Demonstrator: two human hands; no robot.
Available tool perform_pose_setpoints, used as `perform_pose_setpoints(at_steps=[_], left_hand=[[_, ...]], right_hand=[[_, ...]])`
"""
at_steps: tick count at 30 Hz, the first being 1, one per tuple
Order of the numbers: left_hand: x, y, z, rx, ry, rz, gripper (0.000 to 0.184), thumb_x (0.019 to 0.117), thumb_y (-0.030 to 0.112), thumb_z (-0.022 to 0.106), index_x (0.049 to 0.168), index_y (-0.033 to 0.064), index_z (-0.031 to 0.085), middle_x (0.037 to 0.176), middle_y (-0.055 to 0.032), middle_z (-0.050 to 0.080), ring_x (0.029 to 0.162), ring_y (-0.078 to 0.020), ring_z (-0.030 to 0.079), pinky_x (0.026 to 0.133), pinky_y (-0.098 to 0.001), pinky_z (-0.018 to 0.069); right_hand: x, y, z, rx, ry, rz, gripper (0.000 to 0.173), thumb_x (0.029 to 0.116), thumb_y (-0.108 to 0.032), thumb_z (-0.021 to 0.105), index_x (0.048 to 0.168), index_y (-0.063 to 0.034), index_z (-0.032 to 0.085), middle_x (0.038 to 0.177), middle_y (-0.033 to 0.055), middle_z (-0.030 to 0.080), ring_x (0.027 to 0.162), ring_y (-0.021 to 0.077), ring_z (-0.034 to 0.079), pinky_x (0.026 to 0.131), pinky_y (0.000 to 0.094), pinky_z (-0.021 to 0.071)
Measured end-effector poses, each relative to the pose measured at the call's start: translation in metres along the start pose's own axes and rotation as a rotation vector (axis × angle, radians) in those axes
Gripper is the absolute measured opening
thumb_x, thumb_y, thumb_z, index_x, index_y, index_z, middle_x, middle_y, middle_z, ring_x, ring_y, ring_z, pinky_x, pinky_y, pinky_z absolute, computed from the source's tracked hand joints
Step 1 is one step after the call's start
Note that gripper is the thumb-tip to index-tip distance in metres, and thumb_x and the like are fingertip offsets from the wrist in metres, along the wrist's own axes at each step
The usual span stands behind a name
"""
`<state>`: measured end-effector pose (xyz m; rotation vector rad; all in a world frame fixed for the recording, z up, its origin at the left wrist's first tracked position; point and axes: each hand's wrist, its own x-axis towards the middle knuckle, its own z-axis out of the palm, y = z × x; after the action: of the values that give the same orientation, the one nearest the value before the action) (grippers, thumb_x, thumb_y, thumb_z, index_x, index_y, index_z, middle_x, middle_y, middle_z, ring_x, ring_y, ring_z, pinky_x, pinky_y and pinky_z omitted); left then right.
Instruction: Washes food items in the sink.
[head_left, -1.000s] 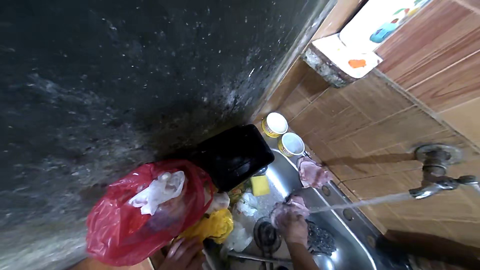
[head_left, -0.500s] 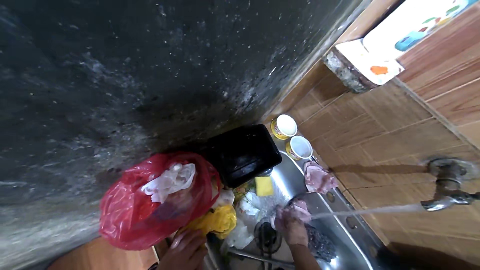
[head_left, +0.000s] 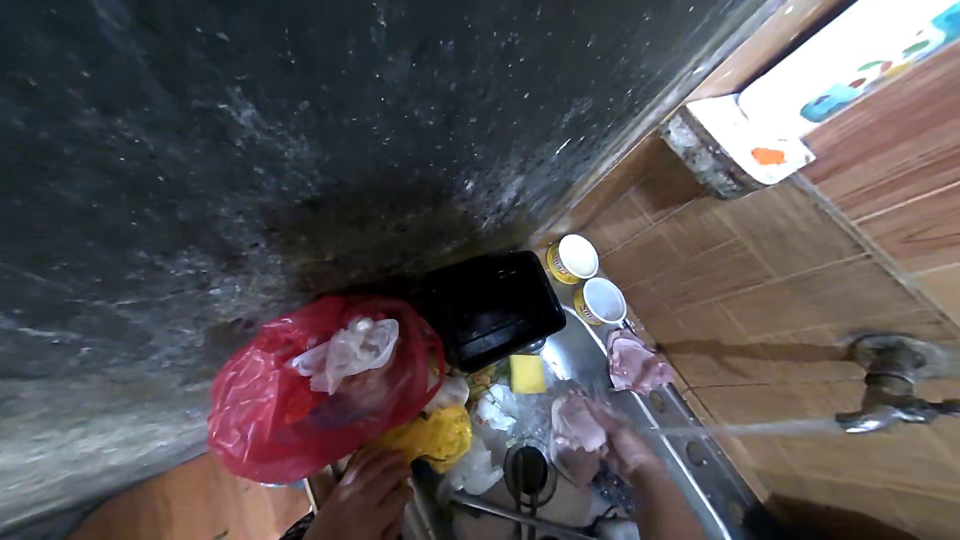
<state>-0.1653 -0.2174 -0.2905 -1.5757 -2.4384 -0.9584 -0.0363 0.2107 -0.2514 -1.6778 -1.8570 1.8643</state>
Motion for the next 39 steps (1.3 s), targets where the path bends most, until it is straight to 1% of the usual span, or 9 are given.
perform_pose_setpoints(at_steps=[9,13,15,19,24,26,30,34,39], left_hand=[[-0.001,0.0,0.001,-0.003,0.015,-0.005,0.021,0.0996,0.026,0.055,0.098,0.0184,0.075,0.112,-0.002,0.074,0.122,-0.0222,0.064,0.11,-0.0441,0.046],[0.001,-0.001,0.001,-0.01,0.031,0.005,0.021,0.1,0.025,0.055,0.097,0.0183,0.075,0.11,-0.0022,0.074,0.12,-0.0222,0.065,0.109,-0.0434,0.0468],[0.001,-0.001,0.001,-0.006,0.035,0.002,0.022,0.0996,0.026,0.054,0.095,0.0188,0.075,0.109,-0.002,0.074,0.12,-0.0224,0.065,0.109,-0.0435,0.0468],[0.0,-0.001,0.001,-0.009,0.026,-0.005,0.021,0.0999,0.025,0.055,0.096,0.0191,0.074,0.11,-0.0015,0.074,0.121,-0.0219,0.064,0.11,-0.0434,0.046],[-0.001,0.001,-0.001,0.003,-0.014,-0.013,0.022,0.1003,0.025,0.054,0.1,0.0184,0.075,0.112,-0.0022,0.074,0.122,-0.0225,0.064,0.111,-0.0446,0.0448],[-0.001,0.0,-0.001,0.012,-0.014,-0.013,0.022,0.1008,0.026,0.054,0.099,0.0191,0.074,0.112,-0.0013,0.074,0.123,-0.0215,0.063,0.112,-0.043,0.0431],[-0.001,0.001,0.0,0.022,-0.013,-0.015,0.023,0.1006,0.026,0.053,0.099,0.019,0.075,0.112,-0.001,0.074,0.123,-0.0216,0.063,0.111,-0.0431,0.0436],[-0.001,0.006,-0.003,0.006,0.041,0.013,0.019,0.1021,0.03,0.054,0.105,0.0255,0.073,0.118,-0.0022,0.071,0.127,-0.025,0.059,0.112,-0.0465,0.0411],[0.065,0.075,-0.012,-0.322,-0.06,0.073,0.014,0.0962,0.023,0.066,0.103,0.0237,0.078,0.112,-0.0042,0.074,0.115,-0.0264,0.065,0.105,-0.0469,0.046]], right_hand=[[-0.014,-0.082,-0.069,-0.332,-0.134,-0.315,0.047,0.1094,-0.033,0.038,0.143,-0.0018,0.049,0.124,0.0083,0.065,0.11,0.0103,0.063,0.094,0.0309,0.055],[-0.001,-0.084,-0.086,0.029,0.103,-0.35,0.039,0.1113,-0.033,0.027,0.129,-0.0064,0.05,0.091,0.0012,0.067,0.076,0.008,0.067,0.068,0.028,0.0596],[0.012,-0.065,-0.082,0.098,0.416,-0.276,0.032,0.1122,-0.028,0.039,0.122,-0.0024,0.056,0.082,0.0024,0.062,0.064,0.0081,0.06,0.059,0.0273,0.054],[-0.005,-0.02,-0.043,-0.392,0.507,-0.113,0.032,0.1036,-0.011,0.057,0.129,0.0092,0.058,0.11,0.0252,0.066,0.086,0.029,0.067,0.078,0.0461,0.0576],[-0.014,0.025,0.026,-1.236,0.204,0.102,0.072,0.0945,-0.038,0.071,0.15,0.0009,0.047,0.152,0.0301,0.046,0.141,0.0461,0.046,0.115,0.0591,0.0391],[-0.018,0.049,0.043,-1.242,0.349,0.076,0.083,0.0901,-0.033,0.076,0.156,0.0002,0.038,0.159,0.0309,0.034,0.143,0.0479,0.042,0.112,0.0585,0.0424],[-0.018,0.069,0.06,-0.934,0.567,0.13,0.076,0.0958,-0.026,0.072,0.154,0.0056,0.034,0.146,0.0331,0.05,0.131,0.0462,0.056,0.108,0.0542,0.048],[-0.023,0.064,0.063,-0.838,0.451,0.201,0.074,0.0908,-0.032,0.078,0.146,0.0049,0.047,0.135,0.0298,0.061,0.126,0.0442,0.06,0.107,0.0571,0.0474],[-0.022,0.056,0.045,-0.831,0.339,0.106,0.071,0.0922,-0.024,0.077,0.149,0.0031,0.045,0.147,0.0344,0.047,0.135,0.0476,0.05,0.112,0.0556,0.0429]])
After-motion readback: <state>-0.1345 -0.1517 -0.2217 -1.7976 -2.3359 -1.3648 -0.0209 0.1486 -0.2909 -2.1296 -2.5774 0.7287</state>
